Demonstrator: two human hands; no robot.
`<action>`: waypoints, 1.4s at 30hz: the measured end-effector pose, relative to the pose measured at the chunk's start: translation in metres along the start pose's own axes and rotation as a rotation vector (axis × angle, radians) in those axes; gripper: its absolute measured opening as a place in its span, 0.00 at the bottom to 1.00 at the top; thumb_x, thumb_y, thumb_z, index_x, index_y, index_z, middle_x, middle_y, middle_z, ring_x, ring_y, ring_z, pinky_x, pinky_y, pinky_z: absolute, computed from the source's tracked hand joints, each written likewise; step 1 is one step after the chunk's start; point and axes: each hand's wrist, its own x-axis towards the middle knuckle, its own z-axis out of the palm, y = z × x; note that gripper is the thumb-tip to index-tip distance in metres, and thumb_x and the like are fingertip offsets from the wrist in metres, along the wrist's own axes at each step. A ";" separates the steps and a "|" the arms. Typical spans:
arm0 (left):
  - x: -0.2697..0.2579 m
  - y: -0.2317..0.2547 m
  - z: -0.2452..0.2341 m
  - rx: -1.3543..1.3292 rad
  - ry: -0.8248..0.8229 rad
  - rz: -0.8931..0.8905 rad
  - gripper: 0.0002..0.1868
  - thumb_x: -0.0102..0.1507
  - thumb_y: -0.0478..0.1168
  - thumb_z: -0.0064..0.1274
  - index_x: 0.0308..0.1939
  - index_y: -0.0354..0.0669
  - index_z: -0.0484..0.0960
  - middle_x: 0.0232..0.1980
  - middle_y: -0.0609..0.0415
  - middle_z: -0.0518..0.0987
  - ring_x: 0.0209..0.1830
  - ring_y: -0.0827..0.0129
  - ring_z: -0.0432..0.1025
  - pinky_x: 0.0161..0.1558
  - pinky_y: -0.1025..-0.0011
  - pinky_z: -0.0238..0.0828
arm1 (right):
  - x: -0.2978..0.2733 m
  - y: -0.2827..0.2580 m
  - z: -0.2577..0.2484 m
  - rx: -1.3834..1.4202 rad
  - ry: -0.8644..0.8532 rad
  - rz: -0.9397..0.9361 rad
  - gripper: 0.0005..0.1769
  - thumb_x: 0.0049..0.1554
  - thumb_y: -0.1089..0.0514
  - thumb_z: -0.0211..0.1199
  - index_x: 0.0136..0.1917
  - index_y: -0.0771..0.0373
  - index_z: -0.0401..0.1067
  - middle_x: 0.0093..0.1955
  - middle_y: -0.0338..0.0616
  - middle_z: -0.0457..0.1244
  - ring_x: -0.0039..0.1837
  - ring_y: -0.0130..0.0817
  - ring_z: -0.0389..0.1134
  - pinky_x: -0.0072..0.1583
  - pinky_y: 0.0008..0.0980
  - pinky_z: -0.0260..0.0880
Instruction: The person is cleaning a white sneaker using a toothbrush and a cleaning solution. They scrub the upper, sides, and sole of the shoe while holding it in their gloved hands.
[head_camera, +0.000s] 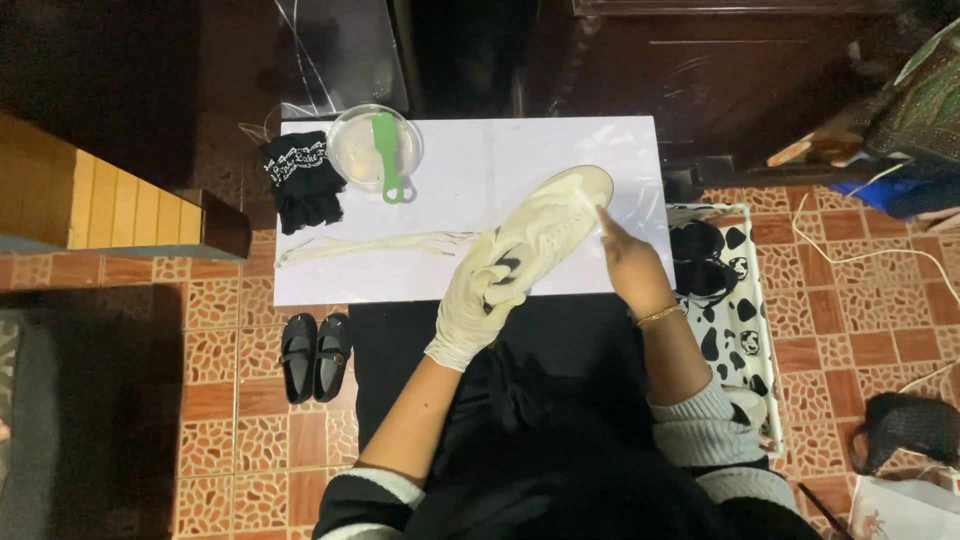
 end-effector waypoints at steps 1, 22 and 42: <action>-0.001 0.000 -0.001 0.000 0.001 0.000 0.24 0.59 0.56 0.63 0.49 0.46 0.77 0.69 0.37 0.71 0.67 0.47 0.69 0.62 0.62 0.72 | -0.002 -0.002 -0.002 -0.001 0.000 -0.001 0.29 0.68 0.59 0.39 0.82 0.59 0.51 0.63 0.73 0.64 0.61 0.64 0.69 0.62 0.56 0.69; -0.026 -0.034 0.019 0.004 0.013 0.019 0.25 0.59 0.59 0.61 0.50 0.48 0.76 0.69 0.39 0.71 0.67 0.49 0.69 0.62 0.61 0.71 | -0.015 0.012 0.005 0.283 0.015 0.113 0.29 0.69 0.56 0.43 0.82 0.48 0.52 0.66 0.67 0.63 0.69 0.60 0.64 0.69 0.52 0.64; -0.021 -0.030 0.015 0.023 -0.012 0.004 0.26 0.59 0.58 0.62 0.51 0.48 0.74 0.71 0.39 0.68 0.69 0.48 0.66 0.65 0.61 0.69 | -0.008 0.024 0.011 0.311 0.029 0.127 0.29 0.66 0.56 0.46 0.81 0.48 0.57 0.70 0.58 0.62 0.68 0.57 0.65 0.67 0.53 0.64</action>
